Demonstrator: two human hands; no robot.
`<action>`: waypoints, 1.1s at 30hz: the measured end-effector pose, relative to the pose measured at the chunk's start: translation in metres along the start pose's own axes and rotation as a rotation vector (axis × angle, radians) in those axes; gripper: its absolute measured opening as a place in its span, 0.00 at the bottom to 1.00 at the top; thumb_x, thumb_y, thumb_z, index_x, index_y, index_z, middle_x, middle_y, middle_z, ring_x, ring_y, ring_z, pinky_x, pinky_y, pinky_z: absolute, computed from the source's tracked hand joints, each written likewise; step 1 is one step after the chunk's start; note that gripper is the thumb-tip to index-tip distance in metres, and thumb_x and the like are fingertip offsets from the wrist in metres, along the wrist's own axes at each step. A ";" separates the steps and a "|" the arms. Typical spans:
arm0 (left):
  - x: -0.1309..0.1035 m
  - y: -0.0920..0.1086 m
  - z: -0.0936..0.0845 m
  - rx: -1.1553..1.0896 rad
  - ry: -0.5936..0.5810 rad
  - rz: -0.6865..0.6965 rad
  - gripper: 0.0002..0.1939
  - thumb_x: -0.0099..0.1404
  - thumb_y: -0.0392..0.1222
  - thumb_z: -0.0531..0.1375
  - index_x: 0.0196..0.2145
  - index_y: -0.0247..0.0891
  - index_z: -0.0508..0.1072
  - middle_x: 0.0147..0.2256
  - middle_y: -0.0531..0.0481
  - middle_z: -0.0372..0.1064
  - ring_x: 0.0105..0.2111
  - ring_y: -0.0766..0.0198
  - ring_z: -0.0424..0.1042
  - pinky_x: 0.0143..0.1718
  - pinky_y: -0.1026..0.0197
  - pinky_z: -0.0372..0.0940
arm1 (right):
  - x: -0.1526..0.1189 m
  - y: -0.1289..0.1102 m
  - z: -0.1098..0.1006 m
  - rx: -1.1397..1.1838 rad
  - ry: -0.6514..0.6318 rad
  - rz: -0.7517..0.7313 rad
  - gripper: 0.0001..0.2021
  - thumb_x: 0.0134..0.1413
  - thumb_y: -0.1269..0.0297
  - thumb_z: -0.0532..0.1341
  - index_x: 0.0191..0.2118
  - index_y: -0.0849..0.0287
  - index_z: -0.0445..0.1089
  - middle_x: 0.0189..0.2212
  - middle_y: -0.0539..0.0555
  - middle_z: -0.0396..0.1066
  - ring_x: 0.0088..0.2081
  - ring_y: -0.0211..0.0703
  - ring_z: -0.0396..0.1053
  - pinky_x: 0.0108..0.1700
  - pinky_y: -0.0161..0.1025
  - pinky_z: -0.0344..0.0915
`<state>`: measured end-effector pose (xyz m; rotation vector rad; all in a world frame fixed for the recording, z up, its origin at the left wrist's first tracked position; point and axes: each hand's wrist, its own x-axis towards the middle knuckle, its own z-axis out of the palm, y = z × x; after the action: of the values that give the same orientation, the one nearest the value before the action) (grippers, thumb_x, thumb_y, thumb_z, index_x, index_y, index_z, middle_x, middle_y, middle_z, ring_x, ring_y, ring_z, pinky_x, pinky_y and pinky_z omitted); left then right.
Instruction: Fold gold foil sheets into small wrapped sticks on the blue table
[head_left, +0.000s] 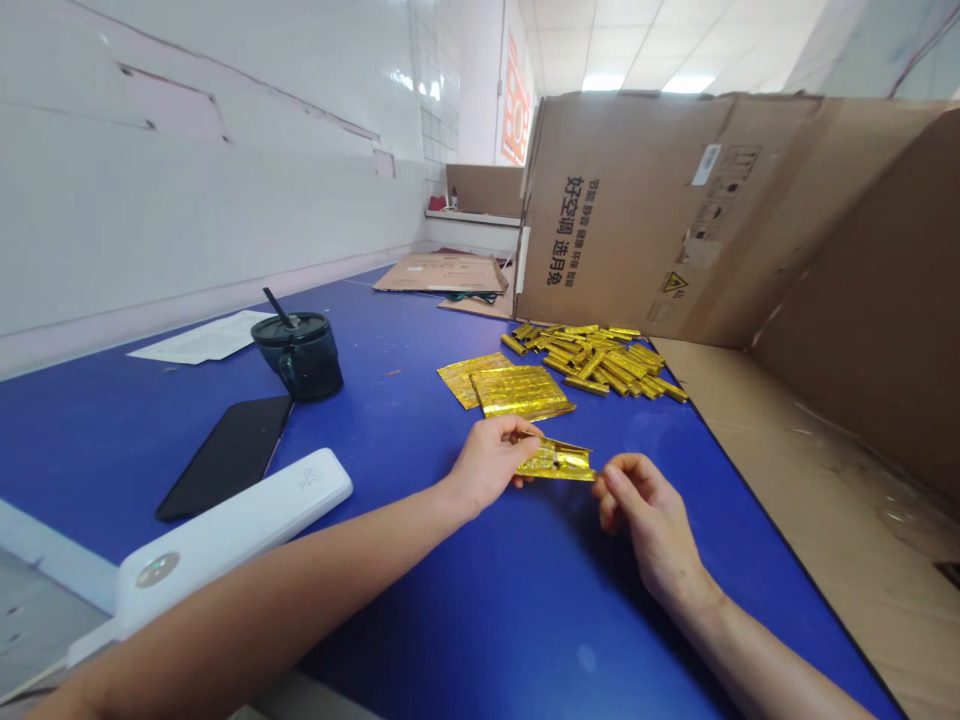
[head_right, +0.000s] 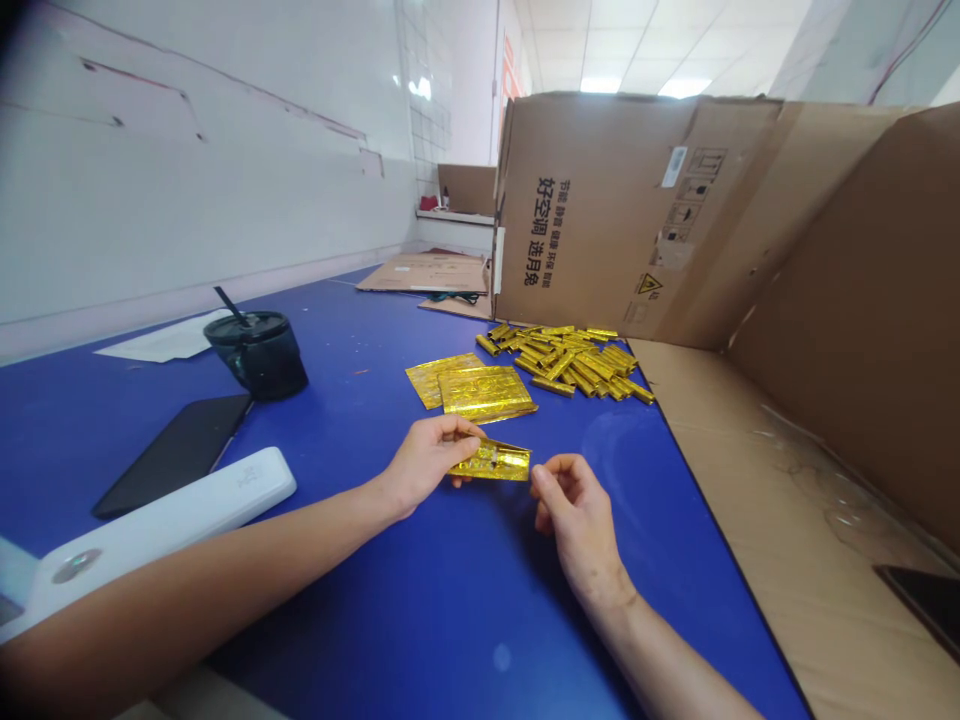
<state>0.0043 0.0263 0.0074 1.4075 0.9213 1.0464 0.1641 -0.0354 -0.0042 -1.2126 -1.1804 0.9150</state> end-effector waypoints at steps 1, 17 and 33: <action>0.000 -0.001 0.000 -0.010 0.013 0.001 0.03 0.54 0.33 0.55 0.29 0.32 0.67 0.20 0.55 0.63 0.15 0.72 0.61 0.14 0.69 0.58 | -0.001 -0.001 0.001 -0.018 -0.004 -0.010 0.14 0.42 0.53 0.60 0.28 0.58 0.59 0.20 0.45 0.61 0.16 0.32 0.56 0.18 0.31 0.54; -0.008 -0.004 0.005 0.014 -0.279 -0.103 0.08 0.56 0.38 0.55 0.32 0.31 0.67 0.21 0.51 0.67 0.19 0.69 0.67 0.21 0.67 0.61 | 0.002 0.004 -0.003 -0.066 -0.008 0.030 0.14 0.45 0.55 0.59 0.20 0.60 0.62 0.11 0.44 0.57 0.15 0.31 0.51 0.20 0.32 0.49; -0.008 -0.007 0.004 0.222 -0.379 -0.156 0.06 0.55 0.39 0.51 0.28 0.33 0.64 0.21 0.53 0.63 0.20 0.67 0.66 0.22 0.63 0.64 | 0.003 0.001 -0.007 -0.007 -0.240 0.056 0.09 0.47 0.59 0.59 0.27 0.62 0.67 0.15 0.46 0.60 0.19 0.32 0.54 0.24 0.33 0.49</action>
<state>0.0054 0.0180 -0.0004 1.6191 0.8663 0.5457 0.1712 -0.0334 -0.0047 -1.1693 -1.3454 1.1232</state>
